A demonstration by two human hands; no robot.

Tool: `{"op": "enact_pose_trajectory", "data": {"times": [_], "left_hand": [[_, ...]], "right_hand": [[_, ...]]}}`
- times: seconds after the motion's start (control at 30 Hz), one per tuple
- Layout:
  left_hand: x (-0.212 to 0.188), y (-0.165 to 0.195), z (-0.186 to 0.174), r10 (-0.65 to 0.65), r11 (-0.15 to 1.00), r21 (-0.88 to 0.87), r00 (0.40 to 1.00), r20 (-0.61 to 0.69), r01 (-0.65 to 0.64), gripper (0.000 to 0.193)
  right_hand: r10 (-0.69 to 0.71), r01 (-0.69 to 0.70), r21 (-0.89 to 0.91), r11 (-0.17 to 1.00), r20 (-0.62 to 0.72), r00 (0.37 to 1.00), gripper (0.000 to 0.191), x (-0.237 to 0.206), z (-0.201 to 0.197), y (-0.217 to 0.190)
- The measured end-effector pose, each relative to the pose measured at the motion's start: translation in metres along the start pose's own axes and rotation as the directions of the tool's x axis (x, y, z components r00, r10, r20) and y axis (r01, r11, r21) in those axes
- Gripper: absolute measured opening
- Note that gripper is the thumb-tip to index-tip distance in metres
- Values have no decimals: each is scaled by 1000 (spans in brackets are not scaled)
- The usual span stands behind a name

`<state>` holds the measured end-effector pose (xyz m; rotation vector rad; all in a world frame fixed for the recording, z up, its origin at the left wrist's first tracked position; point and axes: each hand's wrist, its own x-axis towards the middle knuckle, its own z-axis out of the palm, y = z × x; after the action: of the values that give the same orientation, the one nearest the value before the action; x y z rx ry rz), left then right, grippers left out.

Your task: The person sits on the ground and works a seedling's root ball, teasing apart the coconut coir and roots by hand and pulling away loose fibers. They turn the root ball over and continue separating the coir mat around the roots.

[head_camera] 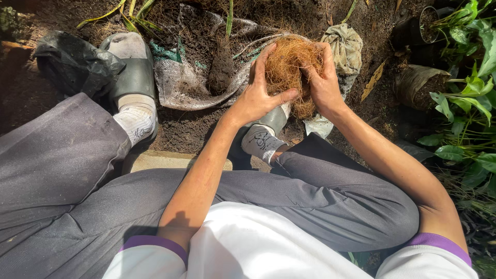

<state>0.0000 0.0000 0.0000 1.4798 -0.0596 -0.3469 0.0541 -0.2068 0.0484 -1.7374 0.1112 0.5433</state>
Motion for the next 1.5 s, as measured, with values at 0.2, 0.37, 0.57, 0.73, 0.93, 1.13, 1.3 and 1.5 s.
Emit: {"op": "enact_pose_trajectory", "data": {"times": [0.2, 0.37, 0.57, 0.73, 0.93, 1.13, 1.3, 1.5], "left_hand": [[0, -1, 17, -25, 1000, -4, 992, -126, 25, 109], [-2, -9, 8, 34, 997, -58, 987, -155, -44, 96], [5, -10, 8, 164, 978, -81, 951, -264, -191, 97], [4, 0, 17, 100, 954, -261, 975, -197, -150, 100], [-4, 7, 5, 56, 990, -115, 983, -176, -77, 81], [-2, 9, -11, 109, 994, 21, 982, -154, -106, 77], [2, 12, -22, -27, 982, -186, 963, -270, -24, 62], [-4, 22, -30, 127, 991, 60, 988, -87, -122, 48]], "right_hand": [[63, -65, 96, 993, 22, 998, 43, 0, 11, -7], [-68, 68, -5, 998, 62, 996, 38, -6, 11, -8], [-31, 42, 131, 990, -88, 996, 48, 3, 10, -23], [-101, 101, -16, 995, -12, 995, 70, -8, 12, -32], [-103, 153, -270, 951, 191, 976, 78, -9, 11, -34], [-8, 27, -321, 947, 62, 998, 44, -4, 12, -35], [-187, 212, -266, 940, 117, 975, 50, -4, 12, -48], [15, 71, -344, 936, 240, 971, 58, -6, 11, -43]]}}
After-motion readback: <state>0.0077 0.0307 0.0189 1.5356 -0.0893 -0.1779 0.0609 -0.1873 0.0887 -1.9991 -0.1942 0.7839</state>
